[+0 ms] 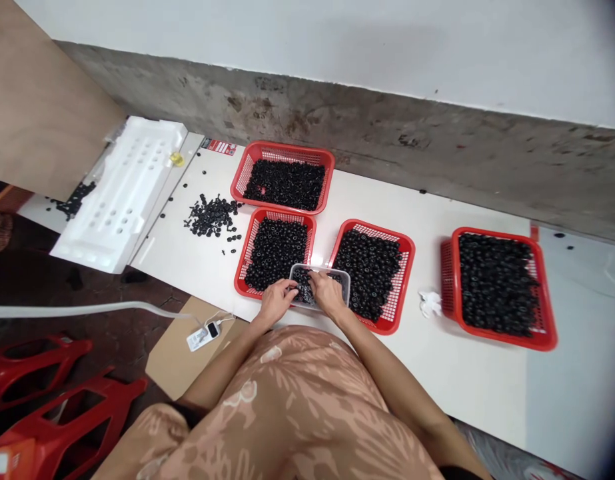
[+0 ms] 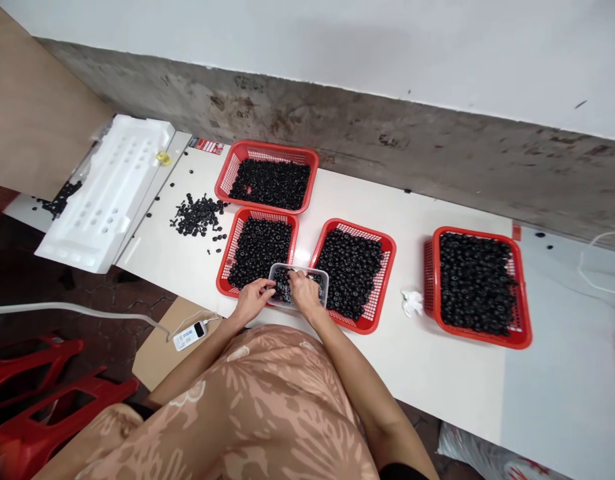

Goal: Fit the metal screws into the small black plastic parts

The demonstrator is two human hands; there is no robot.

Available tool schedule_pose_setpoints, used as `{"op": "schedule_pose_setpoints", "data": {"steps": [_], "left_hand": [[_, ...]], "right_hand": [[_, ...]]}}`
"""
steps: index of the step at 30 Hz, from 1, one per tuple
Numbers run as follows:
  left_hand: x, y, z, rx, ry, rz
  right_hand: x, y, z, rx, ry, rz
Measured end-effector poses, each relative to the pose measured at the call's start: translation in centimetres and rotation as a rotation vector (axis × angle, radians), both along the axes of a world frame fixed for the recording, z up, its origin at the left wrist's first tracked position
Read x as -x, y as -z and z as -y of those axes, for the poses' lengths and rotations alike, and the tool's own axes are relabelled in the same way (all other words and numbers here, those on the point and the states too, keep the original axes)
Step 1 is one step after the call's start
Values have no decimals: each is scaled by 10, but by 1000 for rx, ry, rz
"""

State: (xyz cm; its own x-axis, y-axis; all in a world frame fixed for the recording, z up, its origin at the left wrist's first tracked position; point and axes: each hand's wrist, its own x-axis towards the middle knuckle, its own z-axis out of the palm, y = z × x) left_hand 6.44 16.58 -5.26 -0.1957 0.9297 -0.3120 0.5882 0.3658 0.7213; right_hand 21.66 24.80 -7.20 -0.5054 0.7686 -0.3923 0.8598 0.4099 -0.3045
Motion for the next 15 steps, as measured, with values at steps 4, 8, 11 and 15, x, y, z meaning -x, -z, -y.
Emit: {"op": "schedule_pose_setpoints", "data": {"steps": [4, 8, 11, 15], "left_hand": [[2, -3, 1, -10, 45, -45], [5, -7, 3, 12, 80, -54], [6, -8, 4, 18, 94, -51], [6, -8, 4, 6, 103, -65]], "right_hand": [[-12, 0, 4, -11, -15, 70], [-28, -3, 8, -30, 21, 81], [-31, -3, 10, -21, 22, 42], [-25, 5, 11, -26, 32, 1]]}}
